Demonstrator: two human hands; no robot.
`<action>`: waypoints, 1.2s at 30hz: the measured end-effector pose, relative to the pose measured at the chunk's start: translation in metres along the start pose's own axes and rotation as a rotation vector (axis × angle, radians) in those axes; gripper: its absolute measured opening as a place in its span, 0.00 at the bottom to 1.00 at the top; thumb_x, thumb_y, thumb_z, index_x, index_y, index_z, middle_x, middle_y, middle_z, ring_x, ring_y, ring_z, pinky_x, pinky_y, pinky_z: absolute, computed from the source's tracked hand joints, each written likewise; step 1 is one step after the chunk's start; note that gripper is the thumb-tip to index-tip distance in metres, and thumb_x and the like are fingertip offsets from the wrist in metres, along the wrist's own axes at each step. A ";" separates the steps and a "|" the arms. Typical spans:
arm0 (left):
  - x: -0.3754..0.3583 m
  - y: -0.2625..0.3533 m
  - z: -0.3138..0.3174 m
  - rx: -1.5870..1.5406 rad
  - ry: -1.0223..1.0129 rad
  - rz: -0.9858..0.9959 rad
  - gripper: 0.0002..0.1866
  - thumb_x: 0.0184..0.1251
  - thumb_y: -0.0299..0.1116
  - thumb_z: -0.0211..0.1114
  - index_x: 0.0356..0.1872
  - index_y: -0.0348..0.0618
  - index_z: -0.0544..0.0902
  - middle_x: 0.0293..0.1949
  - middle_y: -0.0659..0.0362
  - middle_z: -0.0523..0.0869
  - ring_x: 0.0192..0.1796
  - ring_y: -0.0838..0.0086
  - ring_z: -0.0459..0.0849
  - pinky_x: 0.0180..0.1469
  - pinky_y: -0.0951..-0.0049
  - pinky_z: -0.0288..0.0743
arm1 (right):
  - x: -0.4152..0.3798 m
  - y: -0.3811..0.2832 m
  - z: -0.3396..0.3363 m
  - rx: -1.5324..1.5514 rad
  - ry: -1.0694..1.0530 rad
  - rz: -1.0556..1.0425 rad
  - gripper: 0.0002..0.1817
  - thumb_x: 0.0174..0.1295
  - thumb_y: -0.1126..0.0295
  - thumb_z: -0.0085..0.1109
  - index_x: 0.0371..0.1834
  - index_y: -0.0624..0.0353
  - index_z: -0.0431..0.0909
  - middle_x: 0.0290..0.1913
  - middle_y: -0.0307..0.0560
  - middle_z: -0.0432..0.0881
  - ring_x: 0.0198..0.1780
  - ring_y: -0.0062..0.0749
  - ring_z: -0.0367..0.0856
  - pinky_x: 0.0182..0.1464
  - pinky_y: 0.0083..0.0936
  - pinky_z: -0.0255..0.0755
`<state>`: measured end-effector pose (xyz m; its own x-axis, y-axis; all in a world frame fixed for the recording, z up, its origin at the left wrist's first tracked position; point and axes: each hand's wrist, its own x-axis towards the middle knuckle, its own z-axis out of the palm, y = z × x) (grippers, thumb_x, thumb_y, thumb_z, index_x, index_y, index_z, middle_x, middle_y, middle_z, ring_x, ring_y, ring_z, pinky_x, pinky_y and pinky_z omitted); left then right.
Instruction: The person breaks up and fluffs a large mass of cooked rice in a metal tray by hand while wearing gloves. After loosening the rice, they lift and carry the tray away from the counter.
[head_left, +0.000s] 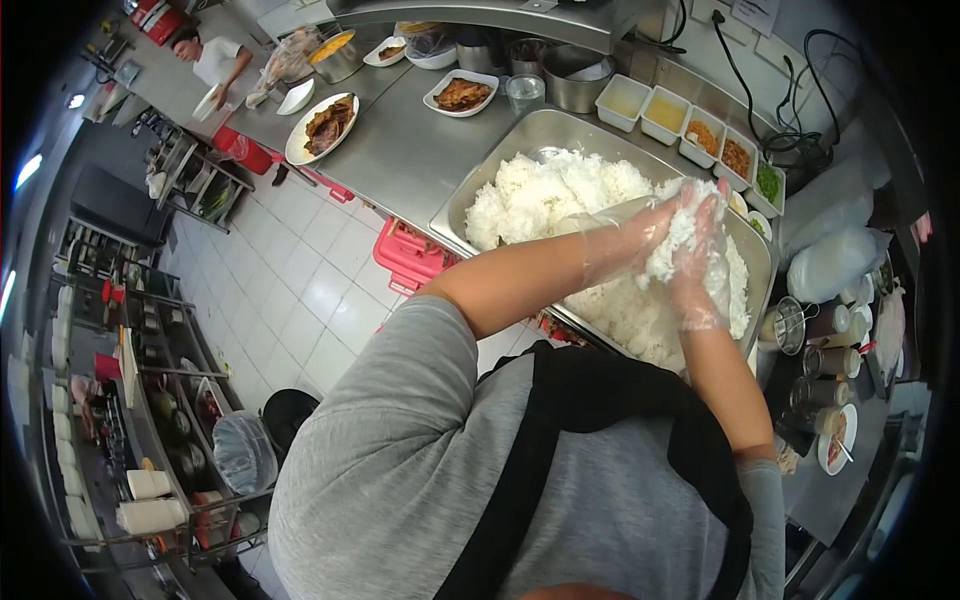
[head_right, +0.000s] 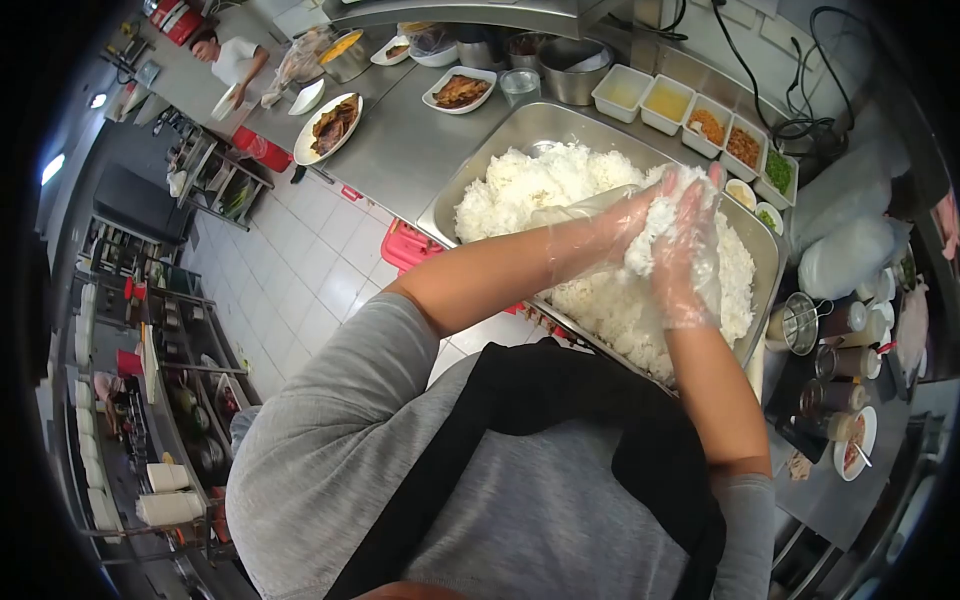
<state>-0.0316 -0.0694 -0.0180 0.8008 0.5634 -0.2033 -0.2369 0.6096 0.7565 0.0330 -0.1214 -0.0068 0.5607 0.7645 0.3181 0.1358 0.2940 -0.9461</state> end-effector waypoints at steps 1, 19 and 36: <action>-0.010 0.005 0.012 0.094 0.092 0.034 0.40 0.67 0.66 0.48 0.66 0.40 0.66 0.63 0.49 0.72 0.63 0.62 0.71 0.64 0.63 0.64 | 0.011 0.015 -0.001 0.030 0.023 -0.015 0.32 0.74 0.52 0.38 0.73 0.60 0.49 0.66 0.57 0.62 0.64 0.42 0.64 0.67 0.32 0.58; -0.012 0.028 0.012 1.445 -0.136 0.551 0.35 0.59 0.25 0.62 0.67 0.55 0.59 0.53 0.47 0.72 0.59 0.56 0.71 0.63 0.58 0.67 | 0.018 -0.050 -0.099 -0.998 -0.546 -0.088 0.22 0.60 0.74 0.53 0.58 0.46 0.65 0.54 0.54 0.72 0.57 0.48 0.74 0.59 0.39 0.68; 0.063 0.090 -0.202 1.242 0.081 -0.183 0.52 0.49 0.64 0.68 0.71 0.45 0.59 0.67 0.46 0.69 0.68 0.58 0.67 0.68 0.64 0.62 | -0.043 -0.027 -0.017 -1.244 -0.823 -0.136 0.43 0.48 0.45 0.66 0.71 0.30 0.59 0.73 0.63 0.54 0.72 0.69 0.49 0.64 0.73 0.44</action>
<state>-0.1132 0.1336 -0.0882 0.7210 0.5855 -0.3706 0.5852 -0.2280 0.7782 0.0195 -0.1720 0.0041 -0.0601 0.9970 -0.0497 0.9747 0.0478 -0.2182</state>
